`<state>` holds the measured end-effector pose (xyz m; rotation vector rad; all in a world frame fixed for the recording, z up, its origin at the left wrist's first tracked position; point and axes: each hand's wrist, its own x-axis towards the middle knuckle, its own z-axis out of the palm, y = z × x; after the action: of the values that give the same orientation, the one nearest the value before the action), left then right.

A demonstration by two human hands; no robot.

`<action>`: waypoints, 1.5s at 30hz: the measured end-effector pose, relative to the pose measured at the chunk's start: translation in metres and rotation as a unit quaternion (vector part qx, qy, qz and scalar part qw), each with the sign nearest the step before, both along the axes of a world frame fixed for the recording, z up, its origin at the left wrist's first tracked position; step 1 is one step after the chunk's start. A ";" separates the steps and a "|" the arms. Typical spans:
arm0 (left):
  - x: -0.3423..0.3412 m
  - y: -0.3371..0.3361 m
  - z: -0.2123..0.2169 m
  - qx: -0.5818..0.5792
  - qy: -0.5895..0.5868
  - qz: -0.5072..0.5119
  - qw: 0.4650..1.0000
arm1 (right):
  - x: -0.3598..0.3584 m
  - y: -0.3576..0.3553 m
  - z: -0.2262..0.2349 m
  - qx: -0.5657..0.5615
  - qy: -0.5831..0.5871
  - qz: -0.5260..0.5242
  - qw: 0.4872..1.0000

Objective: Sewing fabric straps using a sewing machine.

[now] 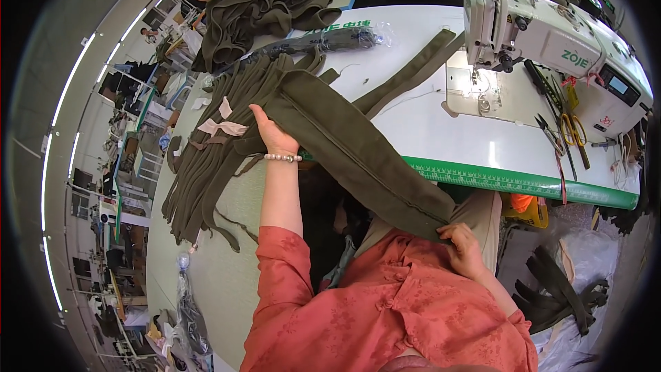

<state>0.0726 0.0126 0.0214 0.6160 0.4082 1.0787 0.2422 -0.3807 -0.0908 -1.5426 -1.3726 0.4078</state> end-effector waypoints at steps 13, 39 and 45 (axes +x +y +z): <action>-0.012 0.035 -0.027 -0.008 0.044 -0.006 0.999 | -0.002 -0.002 -0.003 -0.023 0.169 -0.020 0.985; 0.029 -0.160 0.086 0.576 0.282 0.239 0.729 | 0.017 0.033 0.038 -0.050 0.137 -0.028 0.989; 0.021 -0.205 0.071 0.514 0.194 0.019 0.835 | -0.003 0.079 0.078 0.044 0.179 0.146 0.972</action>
<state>0.0932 -0.1927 0.0922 1.8172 0.1472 1.1669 0.2389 -0.3021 -0.0128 -1.1294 -1.3103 0.7579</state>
